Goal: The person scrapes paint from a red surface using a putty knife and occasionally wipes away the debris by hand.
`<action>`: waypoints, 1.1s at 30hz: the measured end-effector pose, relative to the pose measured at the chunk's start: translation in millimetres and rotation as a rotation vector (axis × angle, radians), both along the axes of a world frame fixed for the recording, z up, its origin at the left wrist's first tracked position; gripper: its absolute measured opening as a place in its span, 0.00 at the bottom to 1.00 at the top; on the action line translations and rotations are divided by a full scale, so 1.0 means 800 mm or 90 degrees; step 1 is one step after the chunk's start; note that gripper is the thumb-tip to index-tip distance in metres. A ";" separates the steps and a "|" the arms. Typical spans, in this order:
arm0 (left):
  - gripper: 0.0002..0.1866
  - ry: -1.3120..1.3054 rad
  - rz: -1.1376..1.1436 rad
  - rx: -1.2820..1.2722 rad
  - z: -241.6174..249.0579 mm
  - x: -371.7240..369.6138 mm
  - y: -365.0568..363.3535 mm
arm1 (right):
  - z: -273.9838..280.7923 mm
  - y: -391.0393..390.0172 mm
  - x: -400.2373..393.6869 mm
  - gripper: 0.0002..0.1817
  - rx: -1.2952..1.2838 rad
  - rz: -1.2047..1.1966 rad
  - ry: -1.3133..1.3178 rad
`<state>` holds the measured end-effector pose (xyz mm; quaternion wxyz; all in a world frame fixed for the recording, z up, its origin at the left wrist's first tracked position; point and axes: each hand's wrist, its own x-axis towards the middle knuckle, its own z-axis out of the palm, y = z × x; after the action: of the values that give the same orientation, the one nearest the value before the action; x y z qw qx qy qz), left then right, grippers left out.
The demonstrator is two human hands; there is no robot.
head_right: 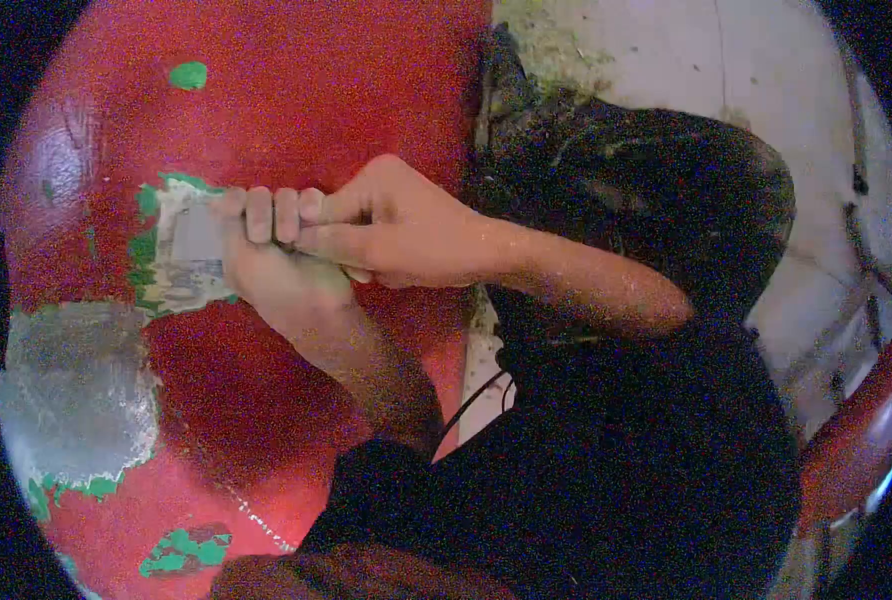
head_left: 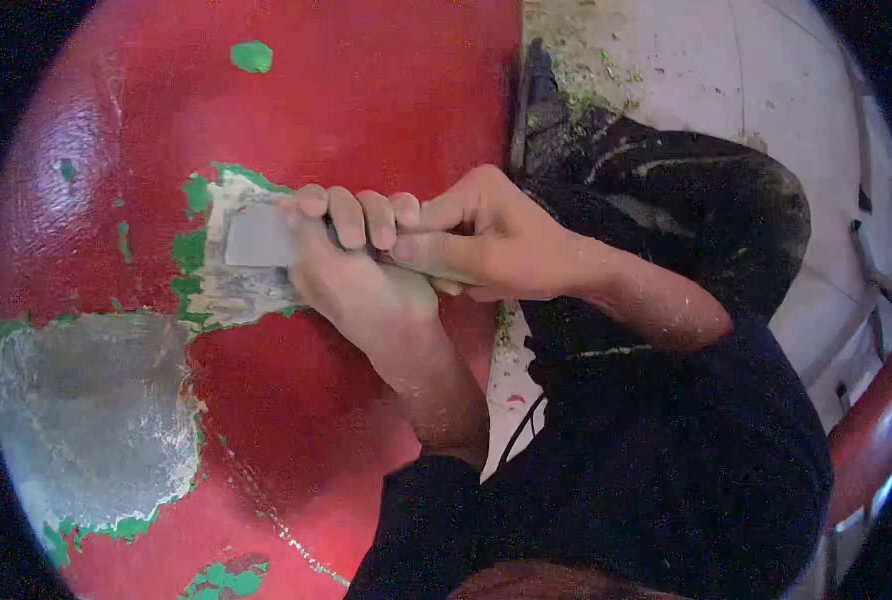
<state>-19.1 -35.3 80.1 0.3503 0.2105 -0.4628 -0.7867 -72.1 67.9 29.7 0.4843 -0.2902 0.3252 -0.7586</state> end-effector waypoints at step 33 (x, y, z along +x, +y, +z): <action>0.11 -0.040 -0.008 0.025 0.000 0.009 0.014 | 0.012 0.005 0.011 0.19 0.059 -0.035 -0.035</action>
<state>-12.2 -23.9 79.9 0.3266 0.2387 -0.4594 -0.7908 -63.1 71.9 38.9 0.4853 -0.2376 0.3544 -0.7632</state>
